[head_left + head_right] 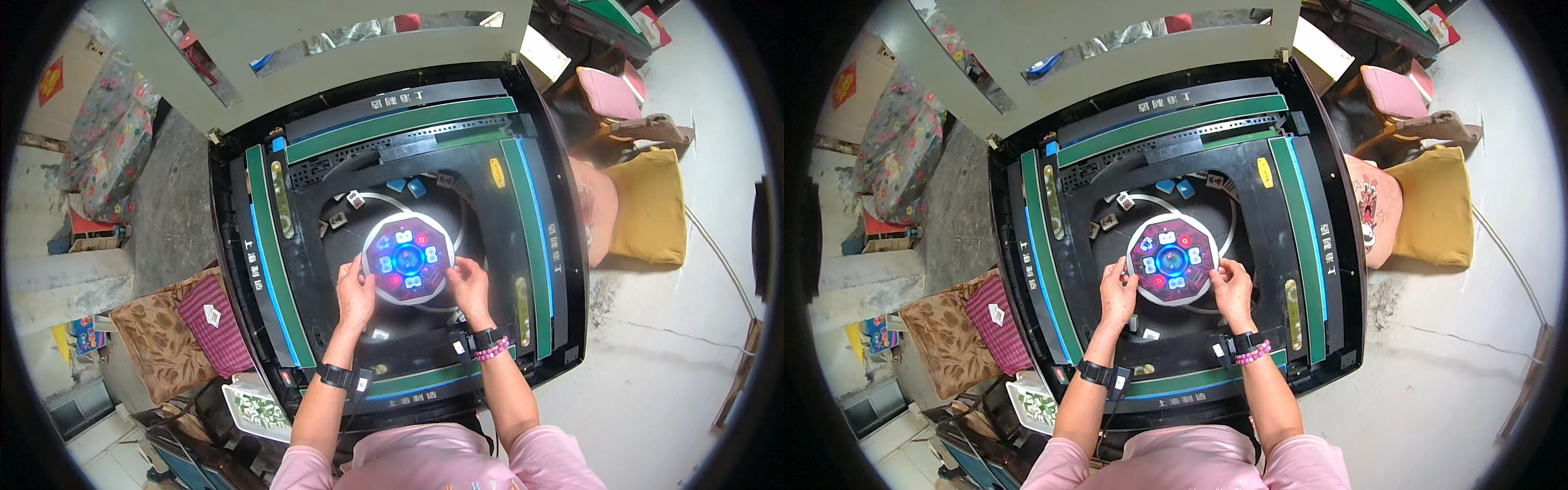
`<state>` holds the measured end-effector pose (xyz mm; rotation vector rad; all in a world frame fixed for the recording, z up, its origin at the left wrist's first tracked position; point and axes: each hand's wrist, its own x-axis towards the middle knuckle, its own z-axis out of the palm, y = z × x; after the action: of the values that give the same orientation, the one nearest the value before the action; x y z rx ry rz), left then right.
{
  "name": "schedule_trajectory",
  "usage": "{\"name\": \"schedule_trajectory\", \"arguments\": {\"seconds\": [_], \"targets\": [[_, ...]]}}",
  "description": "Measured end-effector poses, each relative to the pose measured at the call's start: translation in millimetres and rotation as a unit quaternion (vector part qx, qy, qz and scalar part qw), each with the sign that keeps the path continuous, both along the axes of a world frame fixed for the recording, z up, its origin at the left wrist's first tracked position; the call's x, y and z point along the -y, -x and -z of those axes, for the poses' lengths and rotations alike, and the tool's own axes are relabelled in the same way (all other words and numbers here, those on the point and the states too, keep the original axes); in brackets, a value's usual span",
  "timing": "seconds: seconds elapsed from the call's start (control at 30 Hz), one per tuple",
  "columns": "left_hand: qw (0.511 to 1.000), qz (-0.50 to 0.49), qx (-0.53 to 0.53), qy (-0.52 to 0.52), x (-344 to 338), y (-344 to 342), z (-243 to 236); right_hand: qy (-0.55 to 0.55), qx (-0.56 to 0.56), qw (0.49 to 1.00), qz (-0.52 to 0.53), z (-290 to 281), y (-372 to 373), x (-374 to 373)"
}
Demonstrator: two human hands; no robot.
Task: The person reaches inside an automatic mahjong table to retrieve tiles, places them onto a rack, and then flips and arranges several blue-backed tiles into rows on the table surface.
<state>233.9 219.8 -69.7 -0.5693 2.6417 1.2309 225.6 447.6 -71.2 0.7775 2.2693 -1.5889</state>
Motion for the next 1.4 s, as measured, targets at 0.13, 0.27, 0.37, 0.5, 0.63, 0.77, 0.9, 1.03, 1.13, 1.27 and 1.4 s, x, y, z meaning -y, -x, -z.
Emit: {"name": "schedule_trajectory", "arguments": {"seconds": [0.13,0.27,0.37,0.5,0.63,0.77,0.9,1.03,1.13,1.27,1.4], "targets": [[1.0,0.002,-0.02,0.018,0.3,3.6,-14.4,-0.088,-0.049,0.995,-0.026,-12.1,0.7,2.4],[0.998,-0.034,-0.04,0.017,1.4,3.8,-27.5,-0.127,-0.069,0.989,-0.033,-33.0,2.2,8.2],[0.997,-0.066,-0.03,0.002,1.9,3.3,-34.0,-0.126,-0.092,0.987,-0.036,-44.5,1.1,8.6],[0.988,-0.117,-0.022,-0.1,8.4,0.9,-22.9,-0.088,-0.078,0.993,-0.015,-50.2,0.4,7.8],[0.99,-0.102,-0.004,-0.098,9.2,4.6,-24.2,-0.074,-0.075,0.994,-0.016,-43.2,-0.6,3.4],[0.988,-0.092,0.0,-0.121,15.5,0.6,12.9,-0.062,-0.068,0.995,-0.036,-17.2,-1.7,1.9],[0.983,-0.088,0.027,-0.16,9.9,-2.5,46.8,-0.058,-0.011,0.997,-0.056,3.4,-4.8,-0.2],[0.957,-0.115,0.037,-0.263,1.7,-2.6,43.7,-0.031,-0.041,0.997,-0.053,10.5,-6.5,-2.2],[0.971,-0.074,0.087,-0.209,5.5,-1.2,38.7,0.137,0.03,0.99,0.017,5.6,-3.2,1.2],[0.949,-0.111,0.054,-0.29,10.0,-8.4,34.9,0.16,0.024,0.986,0.026,7.8,-7.5,2.7],[0.962,-0.084,0.08,-0.247,9.2,-7.7,41.1,0.157,0.043,0.986,0.022,9.1,-8.7,5.2]]}}
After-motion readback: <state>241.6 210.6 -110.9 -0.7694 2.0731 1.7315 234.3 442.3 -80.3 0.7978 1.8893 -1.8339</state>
